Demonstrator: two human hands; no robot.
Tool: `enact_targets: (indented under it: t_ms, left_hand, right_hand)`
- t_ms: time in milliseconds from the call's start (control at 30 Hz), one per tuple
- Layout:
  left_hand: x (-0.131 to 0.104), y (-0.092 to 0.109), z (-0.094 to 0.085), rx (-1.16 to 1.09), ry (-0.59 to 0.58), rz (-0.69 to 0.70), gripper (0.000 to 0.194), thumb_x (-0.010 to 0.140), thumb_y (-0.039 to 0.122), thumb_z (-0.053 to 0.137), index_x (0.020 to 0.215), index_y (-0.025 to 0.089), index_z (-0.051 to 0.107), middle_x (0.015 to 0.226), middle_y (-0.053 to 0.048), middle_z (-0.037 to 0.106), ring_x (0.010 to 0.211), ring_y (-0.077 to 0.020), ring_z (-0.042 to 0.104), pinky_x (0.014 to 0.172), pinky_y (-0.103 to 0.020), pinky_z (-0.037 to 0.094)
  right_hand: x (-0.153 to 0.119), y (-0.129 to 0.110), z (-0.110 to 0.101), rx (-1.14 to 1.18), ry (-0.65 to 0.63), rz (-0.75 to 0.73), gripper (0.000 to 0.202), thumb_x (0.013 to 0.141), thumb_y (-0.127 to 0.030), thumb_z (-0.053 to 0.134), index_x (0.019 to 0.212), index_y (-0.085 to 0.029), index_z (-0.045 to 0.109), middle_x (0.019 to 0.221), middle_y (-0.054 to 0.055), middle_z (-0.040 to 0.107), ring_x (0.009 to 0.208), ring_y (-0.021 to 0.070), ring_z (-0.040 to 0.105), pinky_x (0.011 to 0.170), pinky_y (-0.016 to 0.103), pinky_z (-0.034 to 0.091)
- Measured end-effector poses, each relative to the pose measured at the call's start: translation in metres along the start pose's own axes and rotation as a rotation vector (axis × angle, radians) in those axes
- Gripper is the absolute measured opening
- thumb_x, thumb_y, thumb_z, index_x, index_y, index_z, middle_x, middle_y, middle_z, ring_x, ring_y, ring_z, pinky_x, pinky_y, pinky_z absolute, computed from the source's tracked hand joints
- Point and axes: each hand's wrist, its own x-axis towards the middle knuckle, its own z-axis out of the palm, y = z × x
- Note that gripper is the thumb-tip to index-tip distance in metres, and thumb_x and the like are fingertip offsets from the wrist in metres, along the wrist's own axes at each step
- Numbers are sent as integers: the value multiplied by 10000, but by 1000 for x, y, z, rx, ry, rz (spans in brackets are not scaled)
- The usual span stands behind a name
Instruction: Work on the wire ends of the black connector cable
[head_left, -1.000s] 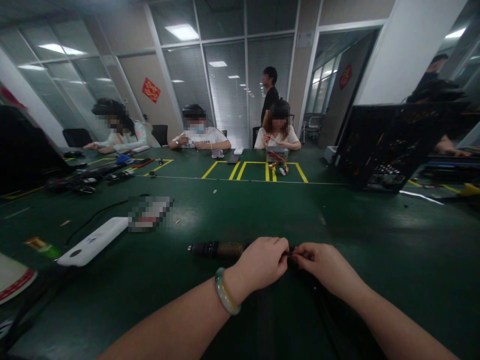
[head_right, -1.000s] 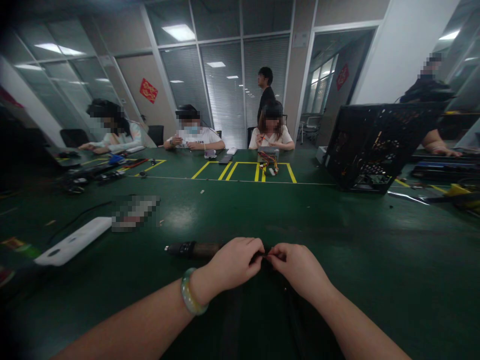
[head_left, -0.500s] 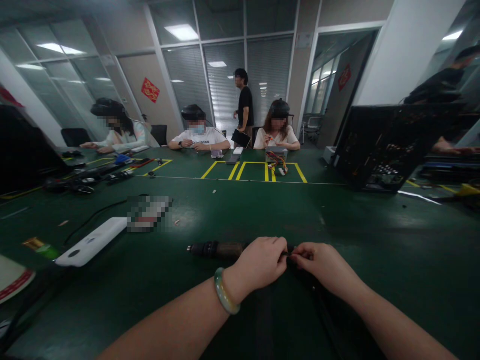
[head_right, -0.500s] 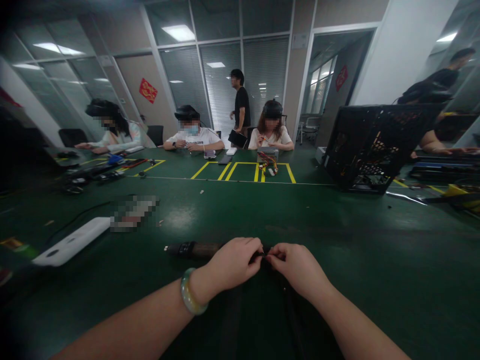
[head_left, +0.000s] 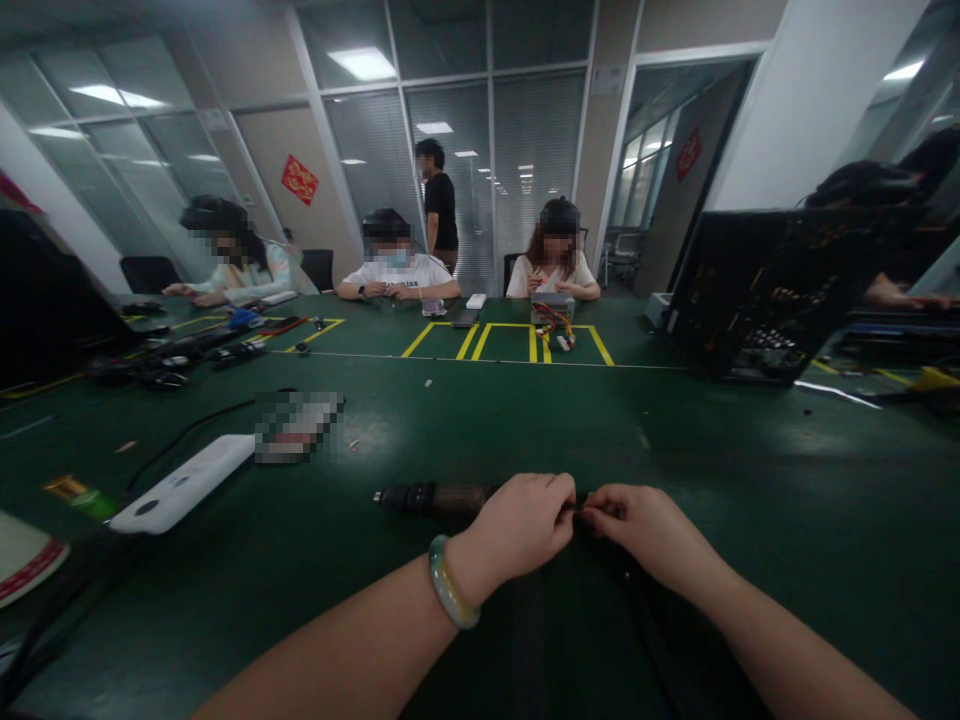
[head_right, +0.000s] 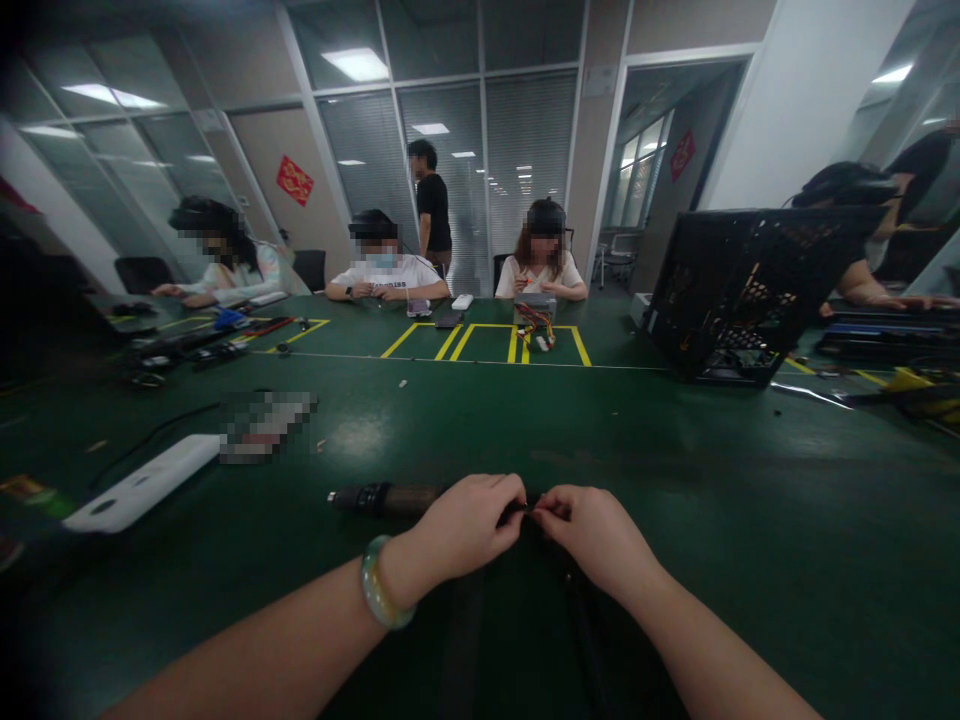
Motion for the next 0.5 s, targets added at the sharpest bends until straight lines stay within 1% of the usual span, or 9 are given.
enact_targets:
  t_ms: [167,367,500]
  left_hand:
    - [0,-2,1,7,1,57,71,883,181,496,927,191,550,891,-18,592,845,-168,568,816,-315,442]
    - [0,0,0,8,4,-3,55,879,199,501,918,171,526,873,-28,585,819,-174,564,753,-307,457]
    - [0,0,1,-1,11,14,93,872,188,506,961,181,532,891,-27,592,833,-176,567,785,-317,455]
  right_hand:
    - [-1,0,-1,10,-12,-8,189,864,-347,551,887,-253,713,772,-24,725,653,152,652,563,232,405]
    - [-2,-2,-2,11,-17,10,191,857,-333,549,876,-234,712,771,-6,726,655,156,655,561,233,404]
    - [-1,-1,-2,12,-17,-2,197,860,-344,547,890,-238,710,788,-7,726,668,157,655,574,234,408]
